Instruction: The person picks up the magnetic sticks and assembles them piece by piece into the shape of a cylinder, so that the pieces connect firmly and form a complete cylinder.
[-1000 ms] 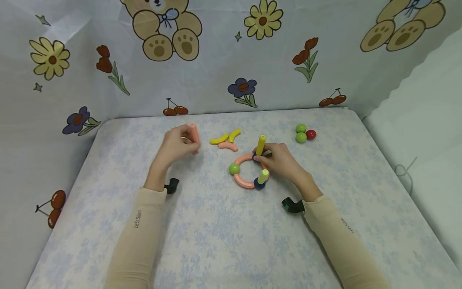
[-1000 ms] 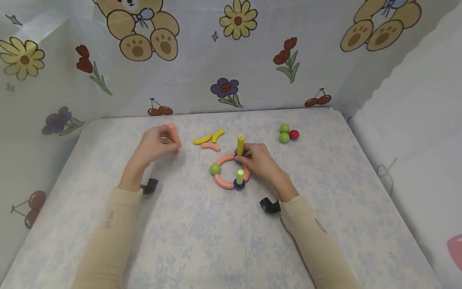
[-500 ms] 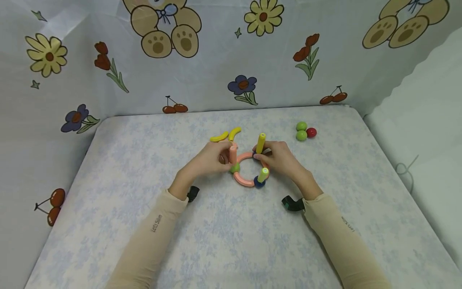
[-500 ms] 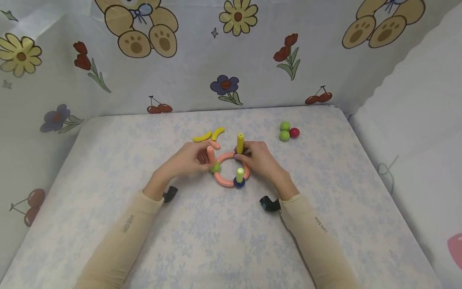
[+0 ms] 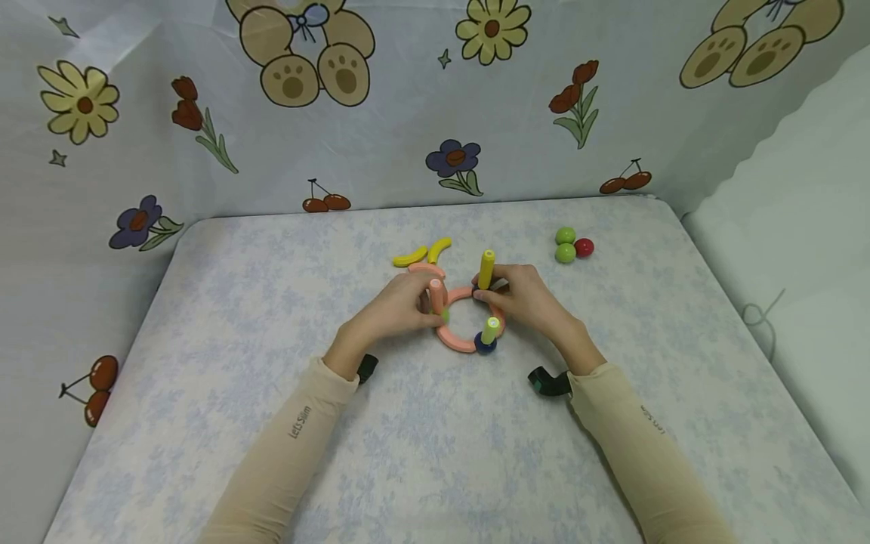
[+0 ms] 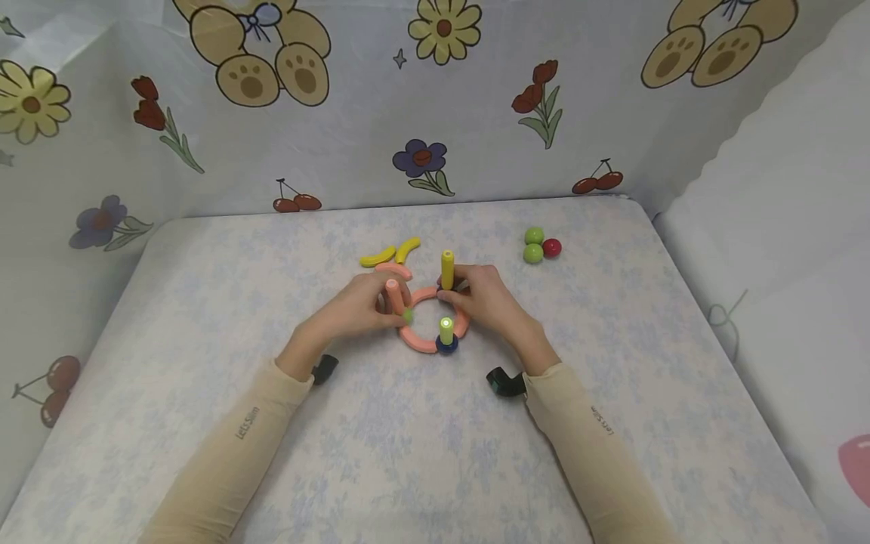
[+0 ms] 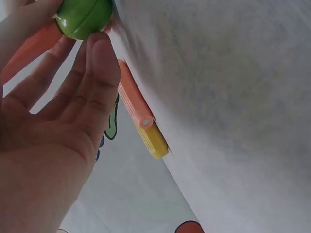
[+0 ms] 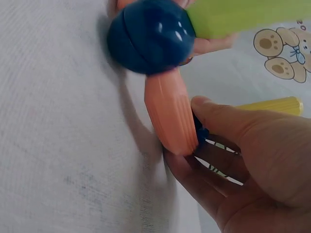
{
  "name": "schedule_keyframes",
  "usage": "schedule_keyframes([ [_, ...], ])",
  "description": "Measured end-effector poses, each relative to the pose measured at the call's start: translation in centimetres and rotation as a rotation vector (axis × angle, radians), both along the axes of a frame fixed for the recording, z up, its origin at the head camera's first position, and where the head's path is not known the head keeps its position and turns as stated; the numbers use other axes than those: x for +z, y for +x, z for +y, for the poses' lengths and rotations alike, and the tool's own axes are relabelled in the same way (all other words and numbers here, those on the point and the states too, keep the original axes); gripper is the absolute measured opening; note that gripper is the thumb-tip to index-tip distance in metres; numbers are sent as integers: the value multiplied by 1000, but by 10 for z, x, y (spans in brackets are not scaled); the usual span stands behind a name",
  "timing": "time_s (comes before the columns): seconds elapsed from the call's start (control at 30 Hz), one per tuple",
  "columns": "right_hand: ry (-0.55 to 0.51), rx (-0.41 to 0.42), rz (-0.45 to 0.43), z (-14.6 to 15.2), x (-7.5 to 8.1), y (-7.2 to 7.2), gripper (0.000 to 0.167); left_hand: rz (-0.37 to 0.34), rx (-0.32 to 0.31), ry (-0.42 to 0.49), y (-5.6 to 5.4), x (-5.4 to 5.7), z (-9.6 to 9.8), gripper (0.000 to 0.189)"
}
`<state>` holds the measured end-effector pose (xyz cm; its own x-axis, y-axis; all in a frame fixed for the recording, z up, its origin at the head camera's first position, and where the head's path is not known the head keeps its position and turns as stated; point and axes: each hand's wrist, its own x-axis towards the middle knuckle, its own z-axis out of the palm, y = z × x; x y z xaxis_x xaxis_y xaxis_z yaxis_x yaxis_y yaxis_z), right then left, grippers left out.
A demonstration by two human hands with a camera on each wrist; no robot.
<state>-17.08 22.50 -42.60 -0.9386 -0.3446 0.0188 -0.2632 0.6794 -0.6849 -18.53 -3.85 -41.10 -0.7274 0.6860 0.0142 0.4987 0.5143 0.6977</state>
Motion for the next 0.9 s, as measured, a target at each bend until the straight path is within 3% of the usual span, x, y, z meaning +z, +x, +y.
schedule_keyframes([
  [0.1, -5, 20, -36, 2, 3, 1, 26, -32, 34, 14, -3, -2, -4, 16],
  [0.17, -4, 43, -71, 6, 5, 1, 29, -65, 42, 41, -6, -5, -8, 27],
  [0.33, -12, 60, -105, 27, 15, -2, 39, -131, 9, 117, -13, -13, -15, 45],
  [0.4, -28, -22, -43, 38, 19, -3, 39, -148, -2, 129, -14, -14, -15, 44],
  [0.57, 1, -396, 249, 54, 19, -5, 31, -171, -3, 104, -15, -15, -17, 24],
  [0.63, 40, -488, 294, 56, 15, -6, 31, -176, -4, 92, -14, -14, -18, 21],
  [0.77, 97, -531, 271, 59, 7, -8, 30, -189, -20, 80, -13, -14, -20, 18],
  [0.9, 136, -544, 314, 61, 2, -8, 26, -197, -35, 61, -11, -13, -21, 17],
])
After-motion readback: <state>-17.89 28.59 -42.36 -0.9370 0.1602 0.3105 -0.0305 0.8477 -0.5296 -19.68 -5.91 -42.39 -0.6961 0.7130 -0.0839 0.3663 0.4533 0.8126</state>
